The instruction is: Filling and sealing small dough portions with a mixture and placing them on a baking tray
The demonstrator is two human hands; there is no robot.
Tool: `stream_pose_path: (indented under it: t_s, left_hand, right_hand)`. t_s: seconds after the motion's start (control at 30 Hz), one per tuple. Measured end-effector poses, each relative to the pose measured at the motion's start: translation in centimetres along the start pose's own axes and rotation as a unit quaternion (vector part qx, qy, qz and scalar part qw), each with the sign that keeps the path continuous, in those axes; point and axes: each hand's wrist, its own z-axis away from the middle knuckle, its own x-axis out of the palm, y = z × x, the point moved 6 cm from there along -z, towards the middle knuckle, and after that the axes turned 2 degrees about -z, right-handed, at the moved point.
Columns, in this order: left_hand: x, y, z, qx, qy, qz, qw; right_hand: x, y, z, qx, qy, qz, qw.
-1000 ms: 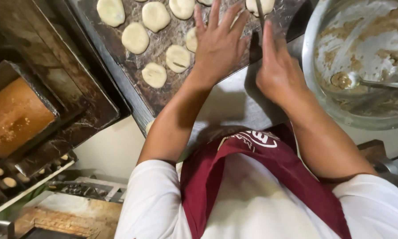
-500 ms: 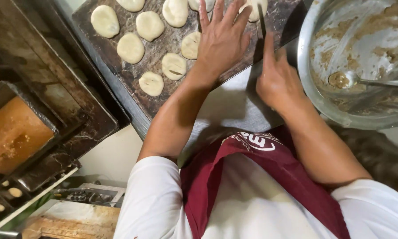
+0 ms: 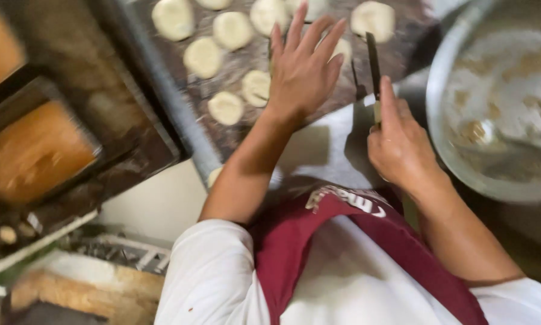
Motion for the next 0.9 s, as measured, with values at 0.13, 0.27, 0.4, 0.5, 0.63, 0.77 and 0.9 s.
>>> stream_pose_path:
  t_s: [0.13, 0.27, 0.4, 0.5, 0.63, 0.77, 0.9]
  left_hand:
    - [-4.0, -8.2, 7.1, -0.234, 0.0, -0.033, 0.972]
    - [-5.2, -11.6, 12.3, -0.393, -0.114, -0.044, 0.911]
    - [-5.0, -12.6, 13.9, -0.391, -0.071, -0.078, 0.914]
    - [-4.5, -13.5, 13.4, -0.377, -0.112, -0.109, 0.913]
    - [-4.2, -14.1, 13.6, -0.43, -0.223, -0.061, 0.873]
    - [-5.0, -12.3, 13.0, -0.397, -0.035, -0.156, 0.904]
    - [-5.1, -13.1, 10.7, -0.396, -0.197, -0.112, 0.89]
  right_hand:
    - [0.2, -8.6, -4.1, -0.112, -0.102, 0.018, 0.988]
    - [3.3, -14.7, -7.3, -0.161, -0.206, 0.119, 0.958]
    - [6.9, -18.3, -9.8, -0.207, -0.202, 0.144, 0.946]
    - [7.6, -18.9, -10.4, -0.223, -0.176, 0.161, 0.945]
    - [6.2, -17.9, -8.8, -0.194, -0.231, 0.199, 0.933]
    - [4.4, -19.4, -9.6, -0.223, -0.179, 0.171, 0.943]
    - [5.2, -18.9, -11.4, -0.178, -0.202, 0.21, 0.94]
